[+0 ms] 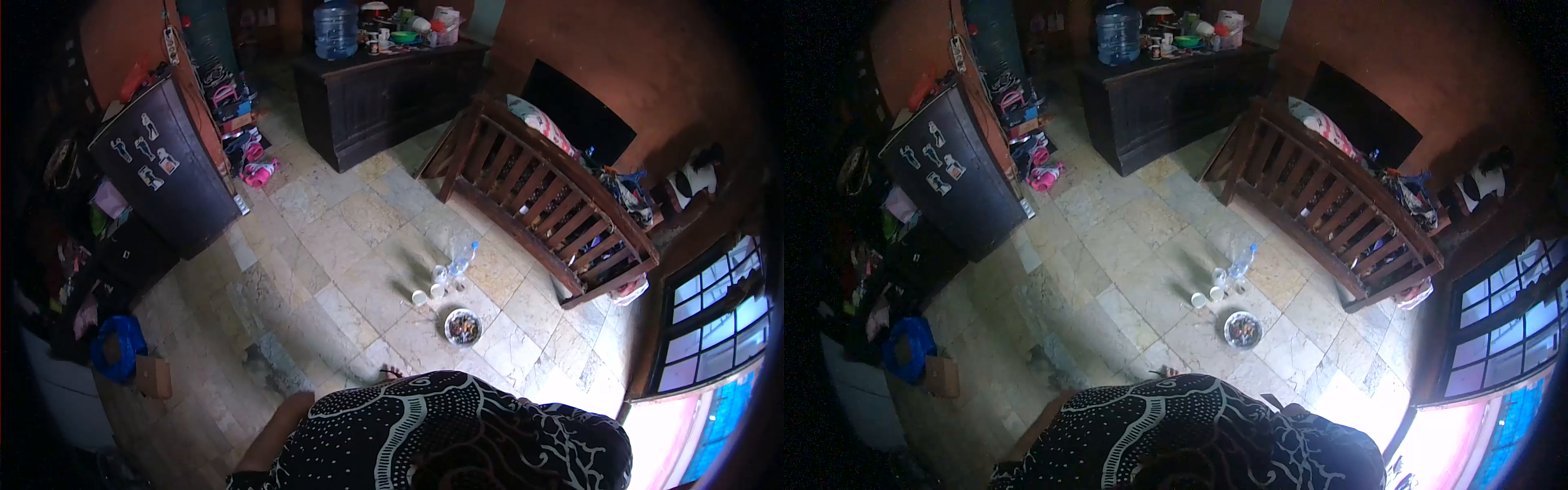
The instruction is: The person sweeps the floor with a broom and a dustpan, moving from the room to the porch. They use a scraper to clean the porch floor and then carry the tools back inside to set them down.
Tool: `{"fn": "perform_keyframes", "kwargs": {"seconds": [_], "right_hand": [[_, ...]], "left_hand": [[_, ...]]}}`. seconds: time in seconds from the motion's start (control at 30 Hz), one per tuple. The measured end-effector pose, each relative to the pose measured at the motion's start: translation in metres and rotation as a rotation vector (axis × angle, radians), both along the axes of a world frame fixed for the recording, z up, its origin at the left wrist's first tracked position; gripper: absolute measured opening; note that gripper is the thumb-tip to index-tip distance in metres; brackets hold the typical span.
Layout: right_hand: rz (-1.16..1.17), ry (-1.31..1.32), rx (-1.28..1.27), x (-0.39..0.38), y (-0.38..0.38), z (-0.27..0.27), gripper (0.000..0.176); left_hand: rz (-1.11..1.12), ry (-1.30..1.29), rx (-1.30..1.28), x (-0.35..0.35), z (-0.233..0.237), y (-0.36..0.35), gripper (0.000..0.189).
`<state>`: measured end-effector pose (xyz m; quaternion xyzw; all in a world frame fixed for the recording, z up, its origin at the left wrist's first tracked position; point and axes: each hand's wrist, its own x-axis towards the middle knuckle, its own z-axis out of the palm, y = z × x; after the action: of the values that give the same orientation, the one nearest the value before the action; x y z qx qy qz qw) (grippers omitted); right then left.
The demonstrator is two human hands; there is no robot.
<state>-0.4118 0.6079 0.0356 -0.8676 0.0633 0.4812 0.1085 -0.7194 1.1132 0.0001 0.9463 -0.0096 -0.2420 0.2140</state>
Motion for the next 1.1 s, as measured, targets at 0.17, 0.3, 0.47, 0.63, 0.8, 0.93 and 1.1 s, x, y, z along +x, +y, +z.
{"fn": "perform_keyframes", "kwargs": {"seconds": [0.17, 0.3, 0.47, 0.63, 0.8, 0.93, 1.1], "right_hand": [[0.025, -0.107, -0.008, 0.092, 0.043, 0.019, 0.027], [0.113, -0.212, 0.049, 0.160, 0.120, 0.010, 0.029], [0.325, -0.396, 0.130, 0.177, 0.208, 0.002, 0.039], [0.033, -0.389, 0.138, 0.155, 0.233, -0.031, 0.033], [-0.448, -0.083, 0.015, 0.129, 0.239, -0.020, 0.025], [-0.617, -0.023, -0.009, 0.122, 0.273, -0.004, 0.022], [-0.520, -0.068, 0.046, 0.151, 0.327, 0.026, 0.018]], "left_hand": [[0.593, 0.383, -0.136, -0.016, -0.133, 0.050, 0.042], [0.694, 0.381, -0.156, 0.043, -0.115, 0.083, 0.042], [0.707, 0.382, -0.141, 0.098, -0.104, 0.149, 0.041], [0.639, 0.345, -0.129, 0.169, -0.105, 0.239, 0.041], [0.567, 0.225, -0.165, 0.259, -0.092, 0.298, 0.041], [0.487, 0.121, 0.065, 0.327, 0.016, 0.339, 0.037], [0.433, 0.402, -0.002, 0.364, -0.043, 0.419, 0.034]]}}
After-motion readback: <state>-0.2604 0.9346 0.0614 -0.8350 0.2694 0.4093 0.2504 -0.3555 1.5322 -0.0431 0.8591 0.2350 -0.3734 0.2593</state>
